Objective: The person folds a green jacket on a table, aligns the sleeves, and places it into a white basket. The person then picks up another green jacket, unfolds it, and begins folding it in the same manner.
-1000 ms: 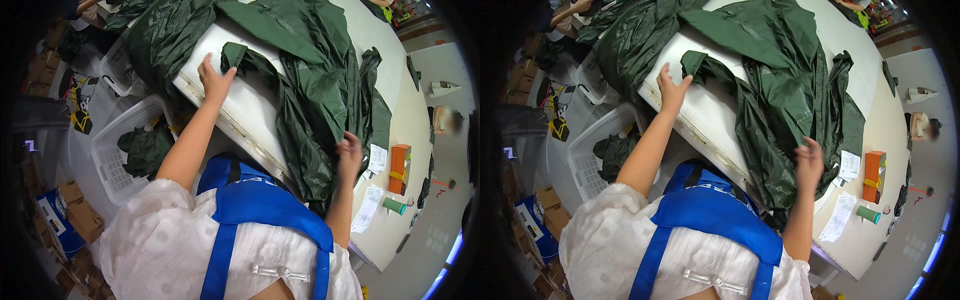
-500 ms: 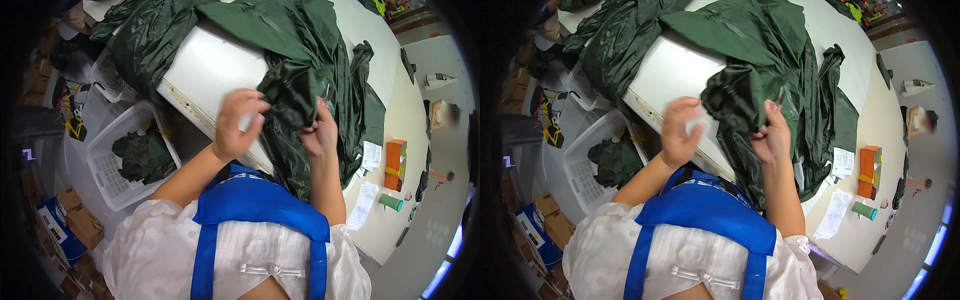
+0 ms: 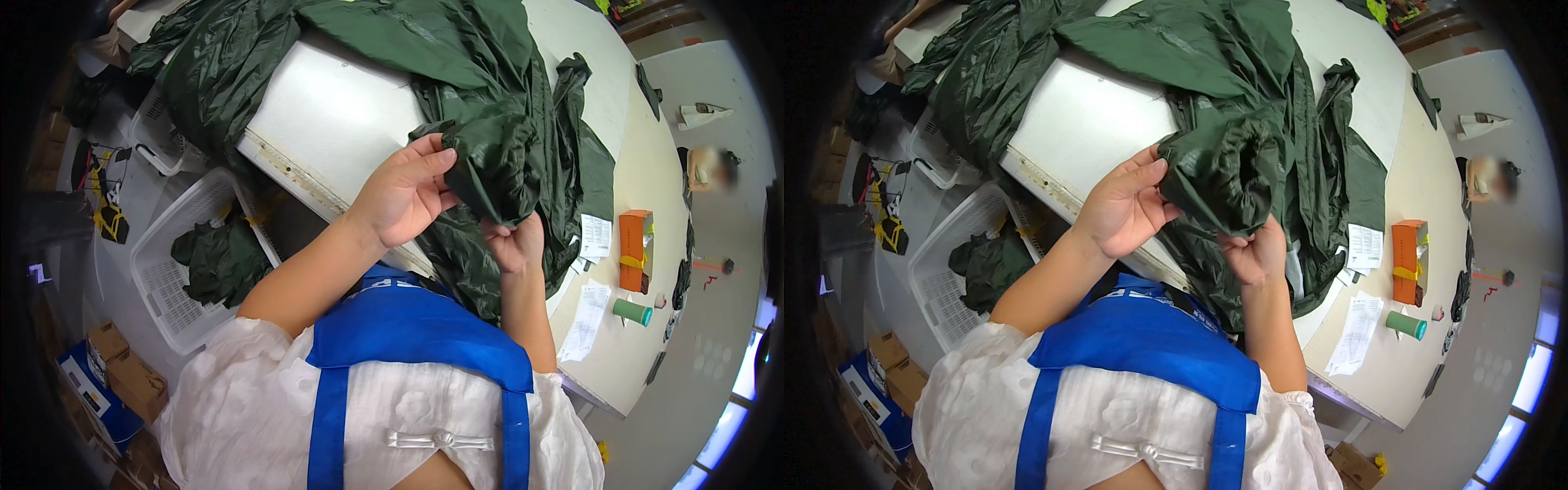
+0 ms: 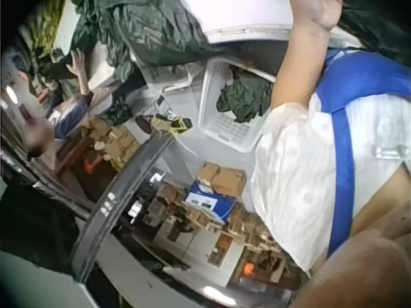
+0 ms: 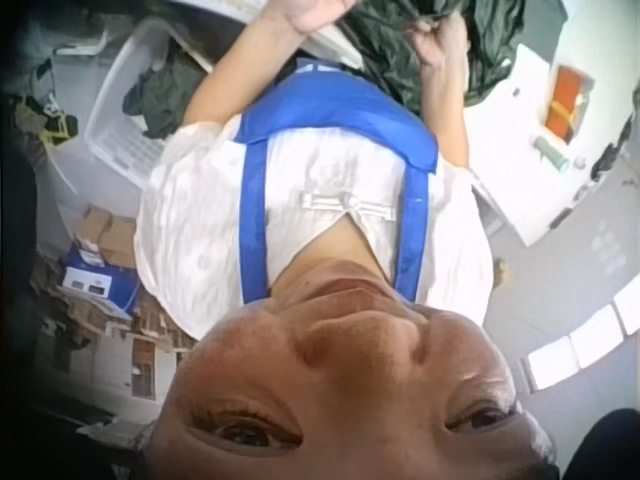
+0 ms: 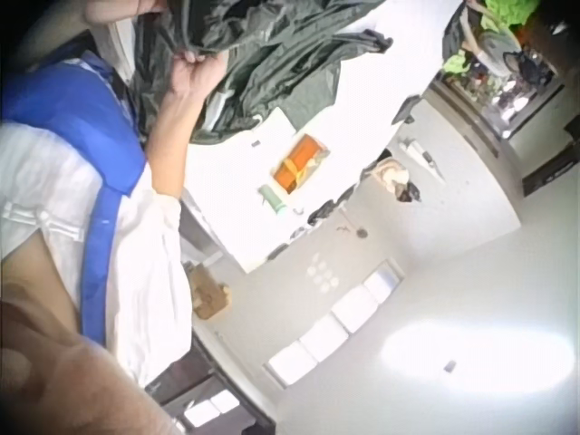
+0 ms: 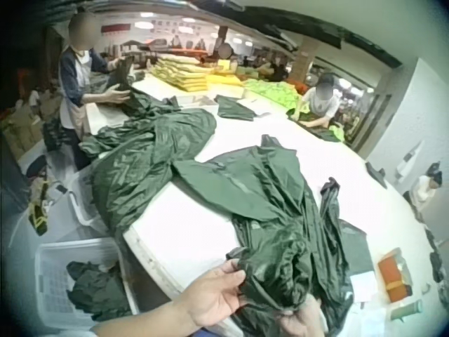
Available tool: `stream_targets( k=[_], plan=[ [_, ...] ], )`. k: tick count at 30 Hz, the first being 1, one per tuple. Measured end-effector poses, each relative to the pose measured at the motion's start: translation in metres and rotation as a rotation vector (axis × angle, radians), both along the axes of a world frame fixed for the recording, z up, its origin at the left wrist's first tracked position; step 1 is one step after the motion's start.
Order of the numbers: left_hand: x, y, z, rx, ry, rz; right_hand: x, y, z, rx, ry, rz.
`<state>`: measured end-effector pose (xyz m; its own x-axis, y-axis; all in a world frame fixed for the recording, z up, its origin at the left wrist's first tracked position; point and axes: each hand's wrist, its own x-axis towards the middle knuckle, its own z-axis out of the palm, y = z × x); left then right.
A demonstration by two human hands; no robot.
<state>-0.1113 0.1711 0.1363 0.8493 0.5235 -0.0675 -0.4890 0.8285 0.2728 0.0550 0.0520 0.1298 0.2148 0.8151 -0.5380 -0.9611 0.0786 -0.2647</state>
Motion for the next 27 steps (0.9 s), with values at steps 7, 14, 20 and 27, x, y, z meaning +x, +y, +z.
stream_targets(
  k=[7,14,20,27],
  plan=[
    [-0.004,-0.013,0.012,0.161,0.038,-0.011,0.002,-0.023,0.037,-0.011,-0.989,-0.372],
    [0.000,-0.029,0.016,0.168,0.053,-0.001,-0.047,-0.036,0.082,-0.182,-2.009,-0.046],
    [0.001,-0.037,0.021,0.073,0.018,-0.055,-0.060,-0.038,0.086,-0.197,-2.274,-0.127],
    [0.004,-0.047,0.019,0.085,0.013,-0.083,-0.059,-0.042,0.082,-0.189,-2.149,-0.156]
  ],
)
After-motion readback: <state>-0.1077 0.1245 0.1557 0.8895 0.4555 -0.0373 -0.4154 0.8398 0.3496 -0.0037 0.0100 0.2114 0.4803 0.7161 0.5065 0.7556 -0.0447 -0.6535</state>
